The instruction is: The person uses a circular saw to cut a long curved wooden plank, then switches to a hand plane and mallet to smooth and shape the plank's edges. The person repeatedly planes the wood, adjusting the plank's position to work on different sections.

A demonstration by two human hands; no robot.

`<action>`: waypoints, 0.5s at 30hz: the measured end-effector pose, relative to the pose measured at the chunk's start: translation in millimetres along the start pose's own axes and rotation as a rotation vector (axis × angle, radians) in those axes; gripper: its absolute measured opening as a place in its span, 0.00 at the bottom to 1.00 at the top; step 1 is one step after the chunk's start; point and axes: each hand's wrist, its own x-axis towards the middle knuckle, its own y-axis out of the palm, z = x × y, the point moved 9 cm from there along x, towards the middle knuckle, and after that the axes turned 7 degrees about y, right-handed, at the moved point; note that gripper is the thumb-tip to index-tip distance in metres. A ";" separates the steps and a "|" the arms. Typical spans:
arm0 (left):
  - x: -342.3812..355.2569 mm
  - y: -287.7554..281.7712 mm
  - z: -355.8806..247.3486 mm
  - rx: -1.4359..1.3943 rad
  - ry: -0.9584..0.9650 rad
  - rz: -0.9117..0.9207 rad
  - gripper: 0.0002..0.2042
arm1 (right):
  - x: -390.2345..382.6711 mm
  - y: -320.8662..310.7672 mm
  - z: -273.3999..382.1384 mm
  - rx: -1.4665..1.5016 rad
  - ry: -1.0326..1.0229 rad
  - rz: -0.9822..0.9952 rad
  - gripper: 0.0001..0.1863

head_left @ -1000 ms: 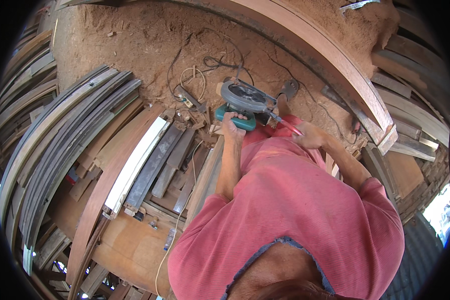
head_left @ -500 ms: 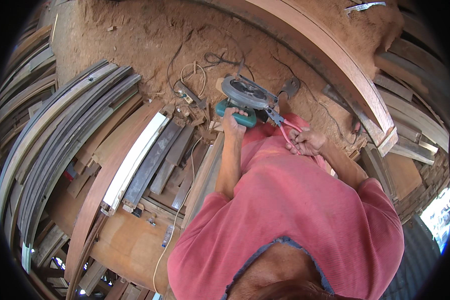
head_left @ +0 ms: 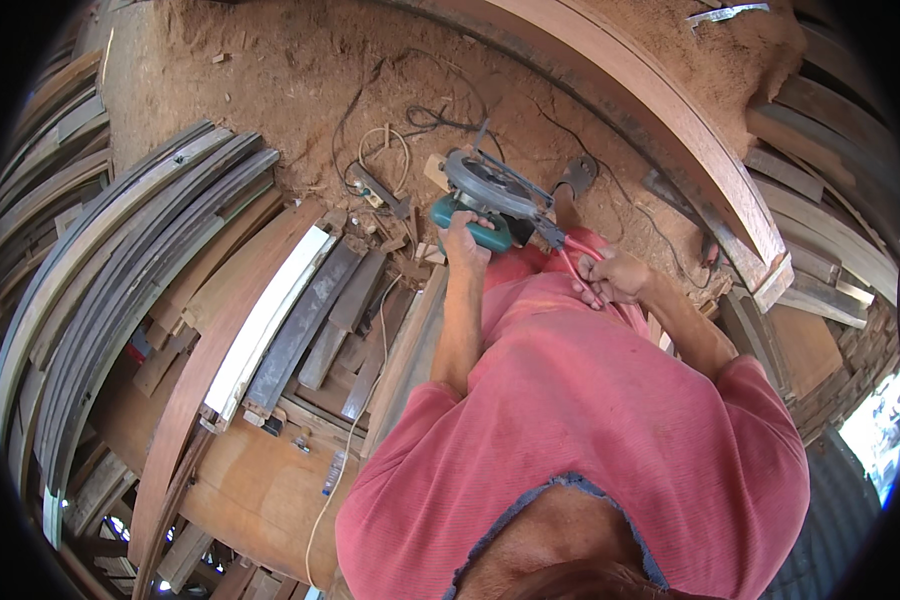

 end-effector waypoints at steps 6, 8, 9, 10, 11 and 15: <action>-0.8 2.4 -4.9 -0.027 0.012 -0.047 0.07 | -0.9 8.6 -5.7 0.286 -0.010 0.081 0.07; -2.0 2.9 -5.8 -0.005 0.027 -0.043 0.08 | -11.8 7.1 12.0 0.039 -0.004 -0.080 0.07; -1.4 4.5 -5.0 0.012 0.015 -0.031 0.07 | -15.0 5.2 20.9 -0.136 -0.012 -0.171 0.06; -0.5 6.0 -4.8 0.029 0.004 -0.019 0.06 | -17.5 0.7 28.2 -0.312 -0.019 -0.263 0.06; -0.7 6.0 -5.4 0.046 -0.005 -0.013 0.06 | -16.7 -0.5 31.4 -0.405 -0.020 -0.281 0.06; -3.1 9.2 -7.4 0.071 0.020 -0.002 0.07 | -12.8 -5.1 32.5 -0.558 -0.025 -0.330 0.05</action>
